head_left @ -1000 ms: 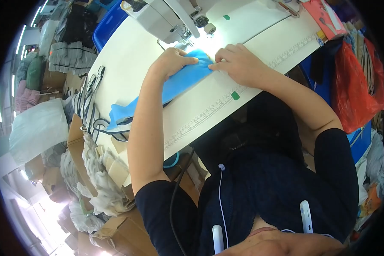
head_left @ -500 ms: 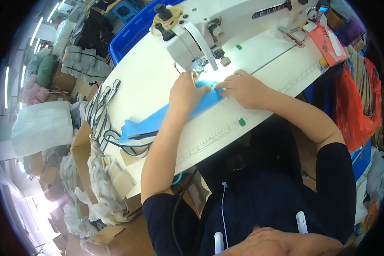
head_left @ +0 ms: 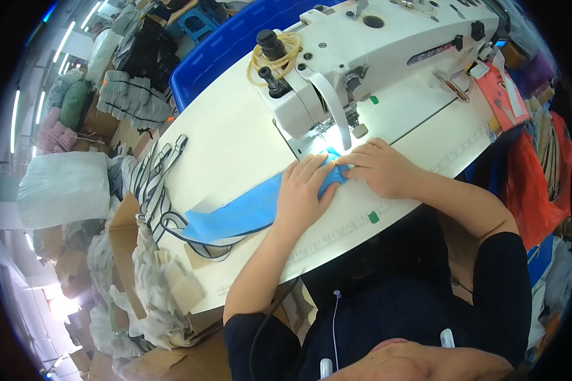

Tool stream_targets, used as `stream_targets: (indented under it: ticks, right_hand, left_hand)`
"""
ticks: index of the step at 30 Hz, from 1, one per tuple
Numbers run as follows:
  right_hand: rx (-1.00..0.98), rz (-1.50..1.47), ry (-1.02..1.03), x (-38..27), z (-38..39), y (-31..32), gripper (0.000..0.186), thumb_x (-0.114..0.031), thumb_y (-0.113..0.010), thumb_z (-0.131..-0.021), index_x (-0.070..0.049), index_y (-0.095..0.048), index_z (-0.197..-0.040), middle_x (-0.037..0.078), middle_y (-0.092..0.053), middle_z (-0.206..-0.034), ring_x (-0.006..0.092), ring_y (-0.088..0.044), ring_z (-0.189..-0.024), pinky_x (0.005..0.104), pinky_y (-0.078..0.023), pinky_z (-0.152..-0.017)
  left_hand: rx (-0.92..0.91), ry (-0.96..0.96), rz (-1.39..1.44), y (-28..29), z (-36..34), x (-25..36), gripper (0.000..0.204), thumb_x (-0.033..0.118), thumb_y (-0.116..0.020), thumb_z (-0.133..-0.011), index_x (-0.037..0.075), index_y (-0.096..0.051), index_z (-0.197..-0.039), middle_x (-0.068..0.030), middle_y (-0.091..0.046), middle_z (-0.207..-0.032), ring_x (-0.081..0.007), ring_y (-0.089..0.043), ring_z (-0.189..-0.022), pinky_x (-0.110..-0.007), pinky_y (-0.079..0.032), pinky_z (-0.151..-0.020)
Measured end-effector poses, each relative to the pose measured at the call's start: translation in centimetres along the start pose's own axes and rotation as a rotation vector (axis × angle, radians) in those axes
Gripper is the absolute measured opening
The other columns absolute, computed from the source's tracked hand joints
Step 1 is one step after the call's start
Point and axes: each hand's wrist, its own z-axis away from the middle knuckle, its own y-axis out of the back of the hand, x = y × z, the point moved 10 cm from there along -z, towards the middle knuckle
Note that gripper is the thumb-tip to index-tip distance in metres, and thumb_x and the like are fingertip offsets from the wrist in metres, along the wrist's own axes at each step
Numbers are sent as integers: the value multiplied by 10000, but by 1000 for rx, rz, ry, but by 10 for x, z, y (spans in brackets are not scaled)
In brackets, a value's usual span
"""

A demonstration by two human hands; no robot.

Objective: The person is using an industrial sewing machine to sew together different colored straps and foam components.

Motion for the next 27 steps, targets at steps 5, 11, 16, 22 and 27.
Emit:
stream_targets:
  ticks: [5,11,16,22,27]
  right_hand:
    - [13,39,11,-1,-4,7,174,-140,-552,-839,-90,-686,-938,56,-567,-1274,192,-522,-1152,370,-371,-956]
    - [-185,-45,-11,6,-15,2,168,-38,-591,-757,-115,-656,-891,56,-543,-1298,218,-520,-1141,396,-360,-962]
    - [-112,-43,35,10,-12,1,278,-23,-605,-708,-168,-682,-933,68,-561,-1333,213,-573,-1099,431,-357,-919]
    - [-113,-95,8,12,-12,2,272,7,-604,-681,-157,-655,-891,27,-543,-1294,202,-529,-1089,395,-342,-972]
    - [-125,-82,-5,12,-12,1,278,13,-604,-674,-154,-655,-890,37,-551,-1291,205,-534,-1084,402,-344,-971]
  left_hand:
    - [15,20,39,-1,-1,-2,393,159,-755,-734,74,-653,-1103,-116,-612,-1218,-296,-558,-1169,-450,-393,-1013]
    - [26,13,32,-2,0,-3,394,152,-757,-724,68,-643,-1092,-124,-600,-1198,-309,-553,-1164,-456,-390,-1019]
    - [30,21,54,-4,0,-6,379,157,-742,-750,79,-620,-1100,-106,-594,-1227,-293,-539,-1191,-479,-391,-1035]
    - [26,18,36,-4,0,-6,387,157,-743,-750,72,-615,-1105,-124,-584,-1229,-309,-541,-1180,-485,-402,-1031]
    - [23,11,34,-7,0,-6,392,151,-743,-750,67,-609,-1108,-127,-584,-1227,-320,-543,-1174,-487,-406,-1026]
